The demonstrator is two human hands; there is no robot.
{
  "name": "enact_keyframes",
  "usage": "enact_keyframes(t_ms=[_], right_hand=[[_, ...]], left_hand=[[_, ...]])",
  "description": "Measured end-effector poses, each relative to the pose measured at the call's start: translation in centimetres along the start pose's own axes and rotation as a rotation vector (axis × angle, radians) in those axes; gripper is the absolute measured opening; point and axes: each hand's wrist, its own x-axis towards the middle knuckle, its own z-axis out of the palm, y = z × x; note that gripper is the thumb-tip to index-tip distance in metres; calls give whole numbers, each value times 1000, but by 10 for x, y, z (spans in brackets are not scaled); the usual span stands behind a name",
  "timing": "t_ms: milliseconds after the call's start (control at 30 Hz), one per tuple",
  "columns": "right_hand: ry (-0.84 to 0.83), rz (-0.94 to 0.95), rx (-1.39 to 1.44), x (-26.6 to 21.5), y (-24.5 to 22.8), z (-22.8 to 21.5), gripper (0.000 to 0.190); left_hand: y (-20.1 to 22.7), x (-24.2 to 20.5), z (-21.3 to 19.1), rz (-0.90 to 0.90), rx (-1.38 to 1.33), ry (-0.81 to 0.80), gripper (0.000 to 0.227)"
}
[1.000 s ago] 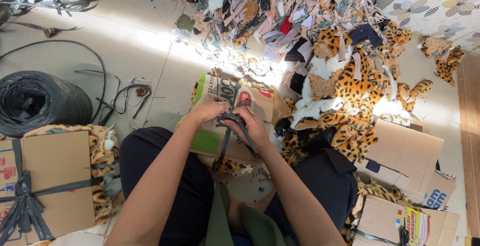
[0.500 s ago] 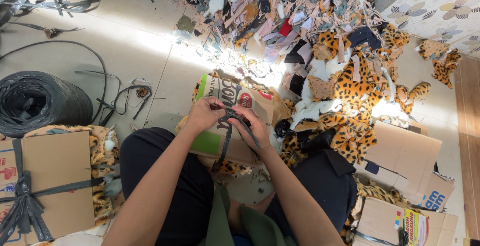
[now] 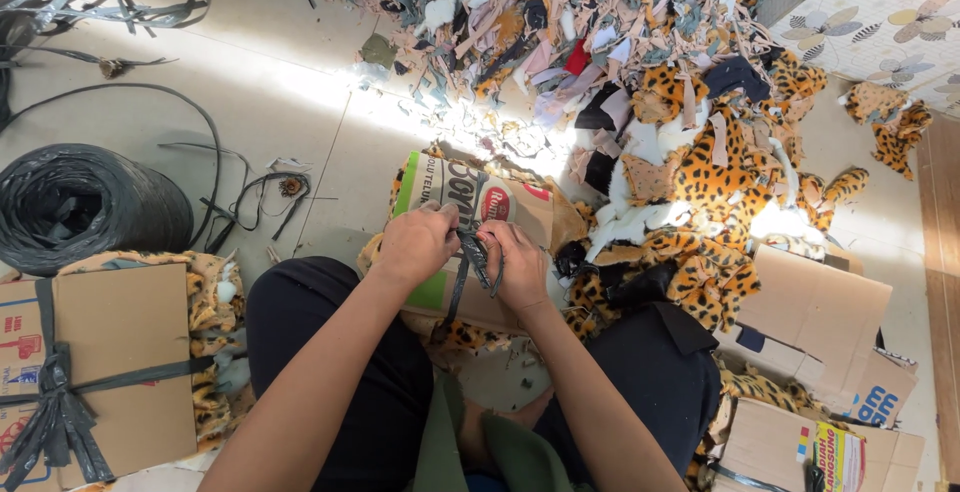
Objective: A person uses a pair of scissors to help secure a strap around a cardboard box and then sorts through a large pile of fabric scraps, selecting and arranging specific pieces.
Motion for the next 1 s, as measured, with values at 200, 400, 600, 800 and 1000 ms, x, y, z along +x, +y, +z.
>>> enact_keyframes(t_ms=[200,400,600,800,1000], right_hand=[[13,-63,-157,-1,8,1,14],[62,12,-97,-2,3,9,14],[25,0,86,-2,10,10,12],[-15,31,188,0,3,5,10],[-64,44,198,4,-4,-8,7]], left_hand=[[-3,3,-1,-33,-77,-39,11],[-18,2,5,7,-324,0,14],[-19,-1,4,12,-214,-25,17],[-21,12,21,-59,-215,-30,23],[2,15,-4,-243,-366,-88,16]])
